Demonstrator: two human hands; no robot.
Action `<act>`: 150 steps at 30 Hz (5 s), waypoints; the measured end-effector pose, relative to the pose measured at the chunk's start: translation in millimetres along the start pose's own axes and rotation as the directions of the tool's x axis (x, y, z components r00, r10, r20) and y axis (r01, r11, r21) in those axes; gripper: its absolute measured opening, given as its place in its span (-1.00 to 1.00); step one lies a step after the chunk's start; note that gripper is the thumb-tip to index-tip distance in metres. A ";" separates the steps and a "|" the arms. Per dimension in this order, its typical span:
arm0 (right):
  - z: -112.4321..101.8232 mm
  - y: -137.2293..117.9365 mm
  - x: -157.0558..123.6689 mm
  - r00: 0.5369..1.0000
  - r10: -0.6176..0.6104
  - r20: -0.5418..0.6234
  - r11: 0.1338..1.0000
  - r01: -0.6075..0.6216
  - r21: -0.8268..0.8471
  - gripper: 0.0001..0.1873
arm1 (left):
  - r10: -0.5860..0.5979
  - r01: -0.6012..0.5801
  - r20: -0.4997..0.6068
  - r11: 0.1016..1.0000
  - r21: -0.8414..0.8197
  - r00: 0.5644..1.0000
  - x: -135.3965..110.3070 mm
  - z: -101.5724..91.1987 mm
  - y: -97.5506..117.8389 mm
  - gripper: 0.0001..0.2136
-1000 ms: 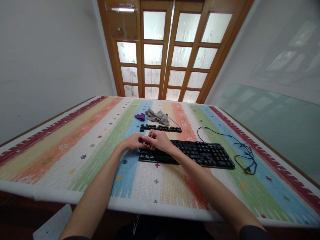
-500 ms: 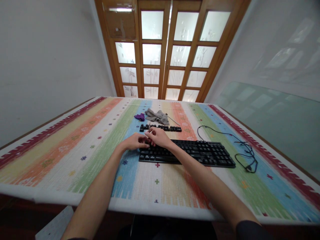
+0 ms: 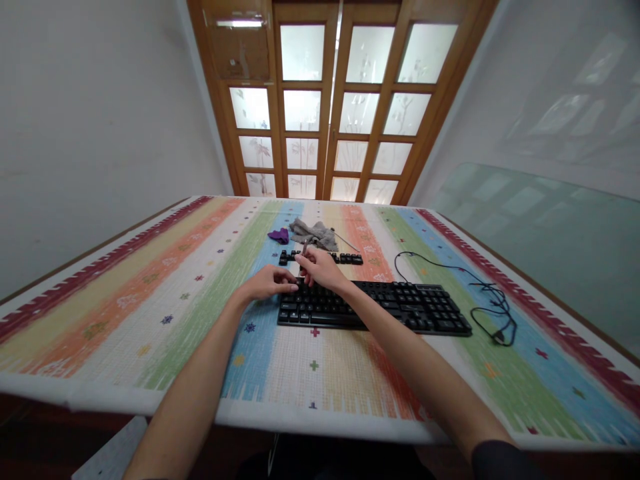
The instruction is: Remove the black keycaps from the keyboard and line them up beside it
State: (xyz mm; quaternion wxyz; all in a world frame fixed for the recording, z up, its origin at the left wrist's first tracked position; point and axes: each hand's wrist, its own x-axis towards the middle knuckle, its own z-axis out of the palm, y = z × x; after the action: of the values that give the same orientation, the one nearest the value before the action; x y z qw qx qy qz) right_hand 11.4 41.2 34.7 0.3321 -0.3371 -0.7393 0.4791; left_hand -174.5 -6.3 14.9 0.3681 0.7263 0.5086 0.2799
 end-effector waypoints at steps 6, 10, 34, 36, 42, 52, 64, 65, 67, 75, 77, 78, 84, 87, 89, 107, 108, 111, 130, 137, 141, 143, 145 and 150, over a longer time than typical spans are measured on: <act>-7.8 -1.3 0.1 0.999 -0.052 0.016 0.994 0.050 0.097 -0.71 | 0.026 -0.025 -0.105 1.000 0.015 0.994 -0.2 -0.7 2.9 -0.55; -10.8 -3.7 -2.1 0.995 -0.093 0.046 0.980 0.083 0.180 -0.67 | 0.031 -0.048 -0.162 0.994 -0.101 0.986 1.3 1.2 1.8 -0.53; -23.2 -5.4 -13.5 0.986 -0.161 -0.042 0.987 0.161 -0.004 -0.82 | 0.108 -0.041 -0.493 0.988 0.146 0.863 4.6 0.9 0.7 -0.75; -25.6 -13.3 -16.5 0.988 -0.153 -0.032 0.988 0.153 0.005 -0.84 | 0.107 0.013 -0.502 0.973 0.230 0.858 5.8 -0.4 -5.7 -0.78; -32.2 -40.2 -27.2 0.977 -0.211 -0.022 0.977 0.211 -0.035 -0.85 | 0.104 0.119 -0.442 0.886 0.449 0.891 4.4 -4.4 -21.9 -0.84; -44.5 -65.4 -40.8 0.969 -0.247 -0.027 0.962 0.241 -0.130 -0.80 | 0.082 0.199 -0.434 0.802 0.563 0.897 -2.9 -12.2 -20.5 -0.87; -51.6 -85.1 -49.8 0.925 -0.380 0.017 0.900 0.374 -0.223 -0.76 | 0.207 0.037 -0.342 0.808 0.588 0.917 11.0 -14.1 -12.6 -0.82; -51.6 -86.1 -50.2 0.921 -0.389 0.022 0.895 0.384 -0.229 -0.76 | 0.212 0.017 -0.301 0.793 0.609 0.930 15.8 -14.4 -12.7 -0.83; -51.4 -88.1 -51.2 0.914 -0.406 0.030 0.882 0.400 -0.248 -0.76 | 0.216 -0.014 -0.228 0.754 0.656 0.949 26.0 -15.0 -12.6 -0.83; -54.1 -95.8 -55.0 0.891 -0.452 0.048 0.836 0.442 -0.326 -0.75 | 0.156 -0.012 -0.114 0.640 0.768 0.981 54.0 -13.2 -12.5 -0.81; -55.3 -96.9 -55.8 0.888 -0.457 0.050 0.832 0.447 -0.328 -0.76 | 0.187 -0.033 -0.112 0.634 0.773 0.976 56.4 -13.1 -16.8 -0.80; -55.7 -97.2 -56.1 0.887 -0.459 0.050 0.831 0.448 -0.330 -0.76 | 0.209 -0.044 -0.113 0.629 0.776 0.971 57.1 -13.2 -19.3 -0.79; -55.5 -97.4 -56.1 0.908 -0.416 0.042 0.850 0.405 -0.336 -0.73 | 0.286 -0.049 -0.150 0.586 0.809 0.946 57.0 -13.5 -26.7 -0.80; -54.4 -96.9 -55.5 0.905 -0.423 0.049 0.842 0.412 -0.348 -0.74 | 0.286 -0.033 -0.186 0.618 0.785 0.940 55.7 -13.0 -24.1 -0.78; -54.0 -96.6 -55.3 0.901 -0.429 0.056 0.835 0.420 -0.355 -0.74 | 0.291 -0.037 -0.198 0.640 0.768 0.936 54.9 -12.7 -22.2 -0.78; -46.2 -46.6 -29.2 0.919 -0.209 0.334 0.831 0.347 -0.435 -0.85 | 0.180 0.094 -0.321 0.728 0.679 0.930 27.4 -2.2 10.1 -0.80; -45.8 -42.5 -27.6 0.921 -0.197 0.335 0.831 0.339 -0.441 -0.85 | 0.171 0.074 -0.294 0.740 0.668 0.941 24.5 -0.4 11.8 -0.80; -44.3 -30.5 -23.8 0.932 -0.156 0.328 0.853 0.295 -0.431 -0.84 | 0.168 0.023 -0.231 0.762 0.647 0.958 16.1 6.9 13.7 -0.79; -42.4 -9.7 -22.7 0.924 -0.081 0.373 0.984 0.134 -0.118 -0.88 | 0.202 -0.074 -0.118 0.746 0.662 0.972 8.4 18.9 11.3 -0.83; -36.9 -14.8 -23.7 0.918 -0.195 0.346 0.914 0.298 -0.275 -0.89 | 0.183 -0.071 -0.094 0.730 0.680 0.979 8.0 17.9 12.5 -0.80; -33.0 -25.5 -27.2 0.917 -0.191 0.350 0.863 0.327 -0.385 -0.88 | 0.176 -0.070 -0.094 0.744 0.664 0.980 7.7 17.1 13.3 -0.83; -30.1 -31.0 -29.2 0.910 -0.185 0.371 0.828 0.348 -0.440 -0.86 | 0.173 -0.073 -0.082 0.737 0.672 0.982 7.4 16.6 14.2 -0.83; -26.9 -34.3 -30.4 0.902 -0.180 0.392 0.797 0.367 -0.479 -0.85 | 0.170 -0.075 -0.071 0.721 0.689 0.983 7.0 16.2 15.2 -0.83; -22.7 -29.7 -29.0 0.922 -0.181 0.343 0.794 0.343 -0.501 -0.86 | 0.179 -0.079 -0.075 0.720 0.690 0.981 6.8 16.0 15.2 -0.83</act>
State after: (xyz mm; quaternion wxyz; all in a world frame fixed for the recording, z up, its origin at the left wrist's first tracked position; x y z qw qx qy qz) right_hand 40.5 19.2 64.8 0.1772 -0.2410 -0.9245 0.2362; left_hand -151.7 -7.1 18.4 0.0189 0.8233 0.5478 0.1471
